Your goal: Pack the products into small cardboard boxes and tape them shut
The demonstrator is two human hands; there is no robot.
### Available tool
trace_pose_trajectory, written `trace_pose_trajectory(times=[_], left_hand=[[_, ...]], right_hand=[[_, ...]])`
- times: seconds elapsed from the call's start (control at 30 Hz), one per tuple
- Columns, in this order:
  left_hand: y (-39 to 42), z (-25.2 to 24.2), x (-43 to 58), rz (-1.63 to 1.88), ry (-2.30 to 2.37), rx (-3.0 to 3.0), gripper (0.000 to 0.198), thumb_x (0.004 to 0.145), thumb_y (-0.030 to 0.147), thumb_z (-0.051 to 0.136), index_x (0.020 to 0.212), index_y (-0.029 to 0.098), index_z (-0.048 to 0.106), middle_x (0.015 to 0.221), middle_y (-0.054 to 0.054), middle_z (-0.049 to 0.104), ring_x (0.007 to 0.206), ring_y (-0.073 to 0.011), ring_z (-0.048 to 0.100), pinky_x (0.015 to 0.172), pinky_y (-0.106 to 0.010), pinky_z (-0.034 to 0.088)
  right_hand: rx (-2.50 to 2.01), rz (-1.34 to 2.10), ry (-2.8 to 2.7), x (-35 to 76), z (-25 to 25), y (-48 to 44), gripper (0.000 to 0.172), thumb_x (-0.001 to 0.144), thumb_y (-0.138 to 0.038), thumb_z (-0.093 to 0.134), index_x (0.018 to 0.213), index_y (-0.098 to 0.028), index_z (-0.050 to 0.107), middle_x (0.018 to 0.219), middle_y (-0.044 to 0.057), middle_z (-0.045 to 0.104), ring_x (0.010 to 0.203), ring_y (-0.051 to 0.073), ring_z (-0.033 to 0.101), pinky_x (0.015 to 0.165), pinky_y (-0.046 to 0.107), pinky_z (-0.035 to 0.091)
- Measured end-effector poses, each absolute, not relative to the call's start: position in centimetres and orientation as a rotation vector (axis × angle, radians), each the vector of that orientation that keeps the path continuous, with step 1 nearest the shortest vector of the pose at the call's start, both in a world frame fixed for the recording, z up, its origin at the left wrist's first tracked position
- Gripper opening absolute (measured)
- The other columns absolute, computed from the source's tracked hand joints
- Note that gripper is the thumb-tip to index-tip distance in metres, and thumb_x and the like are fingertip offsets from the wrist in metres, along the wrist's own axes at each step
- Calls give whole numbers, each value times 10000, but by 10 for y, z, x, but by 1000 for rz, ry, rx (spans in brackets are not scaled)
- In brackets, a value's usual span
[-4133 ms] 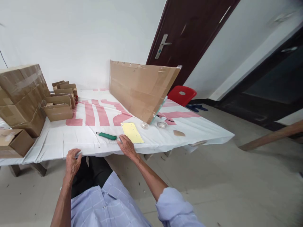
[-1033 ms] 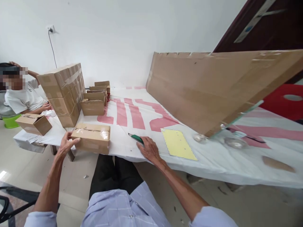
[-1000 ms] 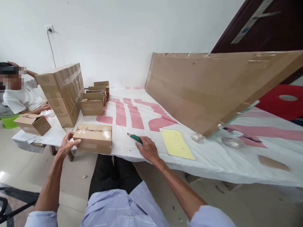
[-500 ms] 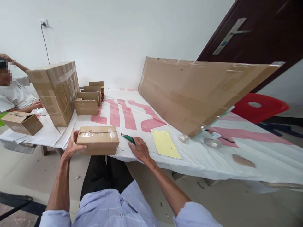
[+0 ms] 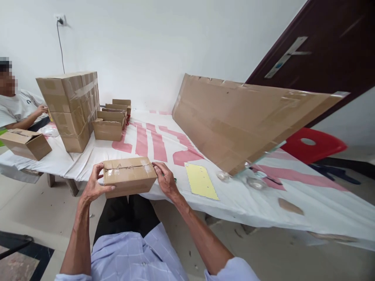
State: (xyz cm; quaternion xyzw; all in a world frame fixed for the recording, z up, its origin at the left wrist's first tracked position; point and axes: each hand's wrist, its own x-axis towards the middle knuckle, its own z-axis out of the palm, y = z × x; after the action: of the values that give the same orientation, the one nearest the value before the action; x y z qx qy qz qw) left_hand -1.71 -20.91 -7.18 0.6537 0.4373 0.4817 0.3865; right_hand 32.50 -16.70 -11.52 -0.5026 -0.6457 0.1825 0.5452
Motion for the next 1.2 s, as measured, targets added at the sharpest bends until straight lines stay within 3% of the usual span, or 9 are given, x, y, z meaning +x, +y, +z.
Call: trace_pose_trajectory(times=[0.13, 0.23, 0.37, 0.7, 0.9, 1.03, 1.1, 1.2], left_hand=[[-212, -69, -18, 1192, 1127, 1718, 772, 643, 433, 958, 1277, 293, 540, 1581, -132, 502, 1477, -391, 496, 1165, -541, 441], [-215, -67, -15, 1191, 1122, 1737, 747, 646, 414, 952, 1273, 291, 565, 1582, -130, 499, 1469, -396, 499, 1154, -540, 456], [-221, -66, -8, 1199, 1117, 1776, 825, 622, 318, 939, 1349, 297, 549, 1613, -136, 461, 1487, -421, 474, 1182, -596, 425], [-230, -66, 16, 1175, 1043, 1955, 875, 663, 265, 921, 1457, 292, 556, 1609, -147, 474, 1522, -430, 443, 1248, -600, 374], [-227, -90, 20, 1251, 1019, 1819, 1194, 630, 428, 1009, 1634, 286, 379, 1657, -178, 445, 1572, -437, 398, 1276, -604, 343], [-227, -120, 13, 1198, 1033, 1804, 1385, 563, 487, 1044, 1700, 260, 287, 1731, -221, 347, 1622, -478, 297, 1317, -659, 232], [-229, -133, 13, 1183, 1033, 1782, 1431, 559, 470, 1046, 1721, 244, 242, 1750, -238, 310, 1631, -489, 269, 1323, -670, 201], [-231, -142, 19, 1205, 1047, 1736, 1410, 588, 444, 1027, 1728, 252, 220, 1750, -235, 312, 1615, -482, 307, 1306, -662, 256]], right_hand=[[-1234, 523, -1474, 327, -104, -170, 611, 981, -725, 520, 1105, -197, 802, 1192, 159, 783, 1153, 337, 709, 1031, 498, 569], [-1225, 624, -1437, 326, -99, -177, 630, 965, -737, 555, 1190, -201, 797, 1272, 152, 779, 1200, 340, 703, 1006, 475, 586], [-1220, 650, -1491, 320, -94, -182, 671, 901, -717, 674, 1345, -220, 751, 1394, 132, 746, 1298, 359, 668, 1094, 494, 554], [-1296, 698, -1395, 342, -103, -178, 718, 892, -743, 651, 1366, -214, 753, 1464, 117, 717, 1413, 382, 610, 1213, 550, 466], [-1319, 687, -1416, 347, -107, -179, 686, 918, -714, 622, 1384, -225, 741, 1492, 100, 699, 1443, 367, 588, 1226, 542, 451], [-1323, 679, -1406, 344, -108, -181, 686, 910, -692, 624, 1375, -203, 744, 1486, 123, 701, 1440, 369, 588, 1224, 534, 453], [-1327, 675, -1400, 343, -107, -182, 698, 908, -688, 620, 1380, -187, 741, 1493, 136, 693, 1444, 374, 582, 1225, 538, 449], [-1335, 679, -1407, 345, -106, -183, 689, 920, -680, 603, 1398, -200, 731, 1514, 122, 678, 1464, 367, 562, 1234, 539, 437]])
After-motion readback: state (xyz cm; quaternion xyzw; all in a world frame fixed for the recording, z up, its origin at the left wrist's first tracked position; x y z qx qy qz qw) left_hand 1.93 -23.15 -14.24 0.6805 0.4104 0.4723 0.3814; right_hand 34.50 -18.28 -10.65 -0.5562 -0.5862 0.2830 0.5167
